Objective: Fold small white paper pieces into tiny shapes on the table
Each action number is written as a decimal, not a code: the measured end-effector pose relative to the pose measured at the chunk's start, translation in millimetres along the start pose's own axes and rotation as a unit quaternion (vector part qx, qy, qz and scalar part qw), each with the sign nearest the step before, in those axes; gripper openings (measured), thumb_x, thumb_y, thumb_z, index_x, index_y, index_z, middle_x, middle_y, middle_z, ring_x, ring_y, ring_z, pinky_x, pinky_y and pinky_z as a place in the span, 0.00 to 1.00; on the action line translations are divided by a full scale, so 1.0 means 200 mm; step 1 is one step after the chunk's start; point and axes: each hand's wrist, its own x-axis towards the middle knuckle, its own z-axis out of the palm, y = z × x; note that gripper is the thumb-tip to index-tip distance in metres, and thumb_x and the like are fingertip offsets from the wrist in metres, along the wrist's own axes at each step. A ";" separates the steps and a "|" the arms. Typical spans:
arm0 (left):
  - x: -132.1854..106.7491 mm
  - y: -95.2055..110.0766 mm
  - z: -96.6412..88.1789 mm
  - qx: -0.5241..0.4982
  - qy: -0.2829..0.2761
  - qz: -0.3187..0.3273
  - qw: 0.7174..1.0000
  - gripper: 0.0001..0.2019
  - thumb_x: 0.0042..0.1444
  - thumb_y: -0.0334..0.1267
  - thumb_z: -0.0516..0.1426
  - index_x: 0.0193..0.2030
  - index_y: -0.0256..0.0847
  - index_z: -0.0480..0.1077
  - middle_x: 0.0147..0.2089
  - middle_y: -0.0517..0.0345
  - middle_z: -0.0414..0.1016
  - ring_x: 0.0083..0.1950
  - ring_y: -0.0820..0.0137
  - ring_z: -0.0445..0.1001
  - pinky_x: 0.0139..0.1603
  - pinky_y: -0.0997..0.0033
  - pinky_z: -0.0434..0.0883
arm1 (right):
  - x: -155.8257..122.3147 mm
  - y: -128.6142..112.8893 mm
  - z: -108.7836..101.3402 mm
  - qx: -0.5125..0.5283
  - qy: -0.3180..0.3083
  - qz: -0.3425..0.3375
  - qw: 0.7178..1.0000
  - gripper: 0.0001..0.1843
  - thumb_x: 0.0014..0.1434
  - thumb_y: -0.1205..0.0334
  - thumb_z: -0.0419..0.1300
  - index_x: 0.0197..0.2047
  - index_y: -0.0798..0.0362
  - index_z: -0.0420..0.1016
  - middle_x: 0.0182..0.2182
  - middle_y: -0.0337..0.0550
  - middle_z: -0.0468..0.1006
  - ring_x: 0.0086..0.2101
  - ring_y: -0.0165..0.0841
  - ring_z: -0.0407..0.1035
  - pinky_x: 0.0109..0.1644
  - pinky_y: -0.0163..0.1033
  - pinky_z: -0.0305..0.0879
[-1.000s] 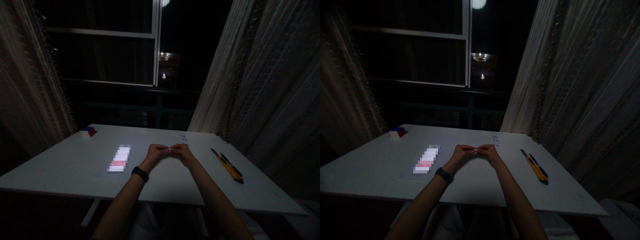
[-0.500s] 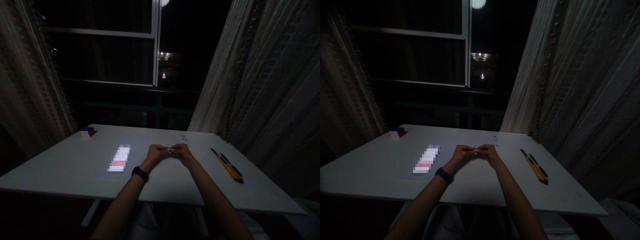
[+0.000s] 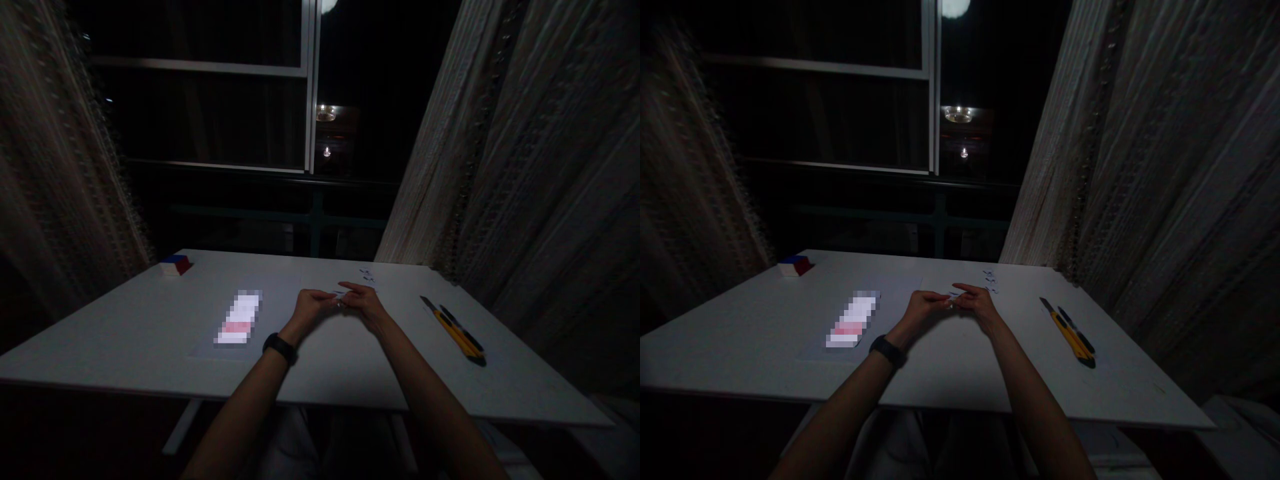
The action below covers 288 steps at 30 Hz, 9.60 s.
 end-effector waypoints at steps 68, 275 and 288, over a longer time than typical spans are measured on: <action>-0.01 0.02 -0.01 -0.030 0.005 -0.048 0.998 0.13 0.28 0.36 0.68 0.24 0.32 0.77 0.24 0.48 0.76 0.26 0.67 0.72 0.31 0.67 0.68 | 0.01 0.03 0.01 -0.039 0.024 0.011 0.999 0.11 0.29 0.65 0.71 0.22 0.55 0.79 0.20 0.42 0.78 0.23 0.32 0.69 0.32 0.39 0.61; 0.01 -0.06 0.04 0.039 0.099 0.036 0.994 0.16 0.40 0.44 0.64 0.32 0.34 0.77 0.31 0.48 0.78 0.32 0.66 0.74 0.34 0.70 0.67 | 0.02 0.08 0.11 -0.112 0.186 -0.137 0.966 0.23 0.32 0.51 0.70 0.26 0.51 0.64 0.14 0.33 0.71 0.16 0.28 0.63 0.22 0.33 0.58; -0.01 -0.03 0.03 0.215 0.054 0.108 0.969 0.18 0.51 0.51 0.53 0.24 0.37 0.71 0.21 0.60 0.69 0.26 0.73 0.65 0.27 0.76 0.58 | 0.03 0.07 0.12 -0.037 0.201 -0.076 0.976 0.21 0.27 0.55 0.71 0.22 0.53 0.65 0.12 0.32 0.69 0.15 0.27 0.62 0.19 0.32 0.57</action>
